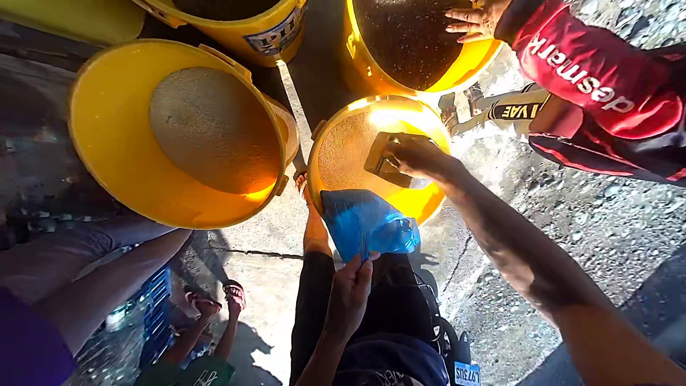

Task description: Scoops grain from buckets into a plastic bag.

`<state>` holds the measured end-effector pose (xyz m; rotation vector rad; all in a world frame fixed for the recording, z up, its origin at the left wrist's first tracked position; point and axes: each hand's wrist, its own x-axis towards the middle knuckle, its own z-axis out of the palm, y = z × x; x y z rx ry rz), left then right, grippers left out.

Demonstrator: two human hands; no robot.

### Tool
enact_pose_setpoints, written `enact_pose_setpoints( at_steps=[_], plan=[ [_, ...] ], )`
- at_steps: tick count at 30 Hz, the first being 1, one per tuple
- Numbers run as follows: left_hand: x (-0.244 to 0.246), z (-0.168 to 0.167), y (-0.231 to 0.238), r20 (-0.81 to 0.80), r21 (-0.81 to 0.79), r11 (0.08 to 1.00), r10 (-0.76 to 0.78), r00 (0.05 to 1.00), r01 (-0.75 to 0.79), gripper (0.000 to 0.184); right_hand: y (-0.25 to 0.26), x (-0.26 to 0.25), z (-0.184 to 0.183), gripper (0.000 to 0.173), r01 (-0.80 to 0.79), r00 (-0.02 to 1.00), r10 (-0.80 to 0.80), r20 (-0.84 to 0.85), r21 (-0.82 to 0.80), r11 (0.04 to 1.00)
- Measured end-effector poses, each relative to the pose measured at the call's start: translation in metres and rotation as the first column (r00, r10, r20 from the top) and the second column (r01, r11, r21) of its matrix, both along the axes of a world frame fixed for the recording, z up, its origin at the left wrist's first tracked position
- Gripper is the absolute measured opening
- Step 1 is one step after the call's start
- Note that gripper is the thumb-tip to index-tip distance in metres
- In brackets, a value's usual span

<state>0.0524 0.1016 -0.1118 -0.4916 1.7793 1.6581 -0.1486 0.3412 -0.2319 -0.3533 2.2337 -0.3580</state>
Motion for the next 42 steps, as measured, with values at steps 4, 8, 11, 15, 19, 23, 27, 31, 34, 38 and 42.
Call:
enact_pose_setpoints(
  at_steps=[4,8,11,15,19,23,27,31,34,38,42],
  plan=[
    [-0.002,0.001,-0.004,0.008,0.039,0.999,0.028,1.000,-0.029,0.029,0.003,0.061,0.009,0.040,0.496,0.850,-0.523,0.058,-0.418,0.761],
    [-0.007,0.002,-0.009,0.042,0.079,0.997,-0.005,0.999,0.002,0.029,0.029,0.196,0.035,0.064,0.856,0.507,-0.794,0.335,-0.089,0.509],
    [-0.009,-0.004,-0.009,0.046,0.085,0.996,-0.030,0.998,0.026,0.030,-0.006,0.227,0.018,0.092,0.862,0.444,-0.849,0.285,0.123,0.492],
    [-0.014,-0.003,-0.012,0.034,0.060,0.998,-0.017,0.999,0.015,0.030,-0.021,0.225,-0.009,0.034,0.961,0.213,-0.951,0.222,0.130,0.246],
    [-0.017,0.000,-0.012,0.063,0.073,0.997,-0.004,0.998,-0.001,0.029,-0.004,0.229,0.010,0.024,0.949,-0.168,-0.806,0.567,-0.130,-0.289],
    [-0.023,-0.008,-0.013,0.044,0.074,0.997,0.018,0.999,-0.021,0.029,-0.001,0.210,0.015,0.026,0.860,-0.227,-0.719,0.657,-0.211,-0.464],
    [-0.023,-0.012,-0.014,0.084,0.064,0.997,0.043,0.996,-0.049,0.030,-0.018,0.196,0.015,0.030,0.763,-0.295,-0.661,0.690,-0.247,-0.598],
    [-0.025,-0.013,-0.007,0.088,0.054,0.995,0.076,0.993,-0.081,0.031,-0.010,0.195,0.027,0.019,0.745,-0.305,-0.748,0.590,-0.341,-0.573],
    [-0.028,-0.013,-0.005,0.081,0.053,0.996,0.071,0.994,-0.076,0.031,-0.004,0.198,0.033,0.015,0.734,-0.289,-0.765,0.576,-0.380,-0.563],
    [-0.032,-0.019,-0.008,0.076,0.066,0.990,0.120,0.990,-0.125,0.031,-0.012,0.202,0.028,0.013,0.722,-0.256,-0.725,0.640,-0.372,-0.583],
    [-0.038,-0.026,-0.011,0.102,0.076,0.978,0.186,0.977,-0.194,0.028,-0.010,0.203,0.032,0.013,0.893,0.047,-0.877,0.478,-0.414,-0.178]
  ],
)
